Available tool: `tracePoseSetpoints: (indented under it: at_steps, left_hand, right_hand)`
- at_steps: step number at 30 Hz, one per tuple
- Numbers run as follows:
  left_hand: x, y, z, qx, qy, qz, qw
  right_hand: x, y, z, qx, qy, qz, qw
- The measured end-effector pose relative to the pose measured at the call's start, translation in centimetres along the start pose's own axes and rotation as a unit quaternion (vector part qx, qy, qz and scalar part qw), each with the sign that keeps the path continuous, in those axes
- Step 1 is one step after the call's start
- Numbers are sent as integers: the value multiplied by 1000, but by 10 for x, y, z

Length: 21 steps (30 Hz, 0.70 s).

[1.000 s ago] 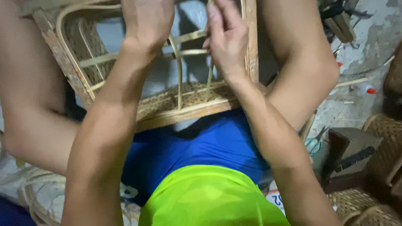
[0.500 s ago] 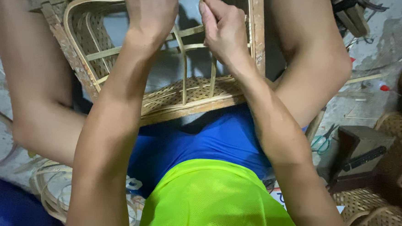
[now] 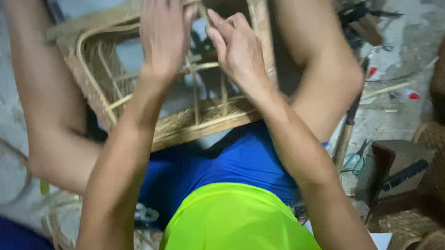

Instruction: The person sits on the floor with a rectangular bamboo basket frame on their lap, weaving thin bamboo strips across the frame to form the base. They apply glue from a squeeze bottle to the frame edges, press strips into place, and tap them tight using a wooden mallet.

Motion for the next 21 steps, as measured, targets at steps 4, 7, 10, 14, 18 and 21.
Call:
tracePoseSetpoints:
  at_steps: [4, 7, 10, 14, 18, 21]
  left_hand:
    - [6, 77, -43, -61, -114, -67, 989]
    - [-1, 94, -48, -4, -203, 7, 979]
    - [-8, 101, -50, 39, -246, -24, 968]
    - [17, 92, -64, -8, -75, -100, 992]
    - [40, -4, -79, 171, -35, -158, 972]
    - [17, -69, -75, 182, -245, -109, 946]
  right_hand:
    - [93, 27, -65, -113, 66, 108, 986]
    - [184, 49, -156, -113, 163, -52, 979]
    - [251, 104, -248, -313, 301, 115, 893]
    - [277, 131, -322, -399, 292, 21, 869]
    - [224, 151, -314, -423, 262, 93, 862]
    - [199, 155, -266, -339, 245, 149, 896]
Point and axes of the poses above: each hand's wrist, its own z-axis towards the middle knuckle, its own x-axis out of the back of the hand, y = z × x, the point moved 5 cm from there along z, towards the middle knuckle, and after that the axes turned 11 degrees about -y, right-handed, at the moved point
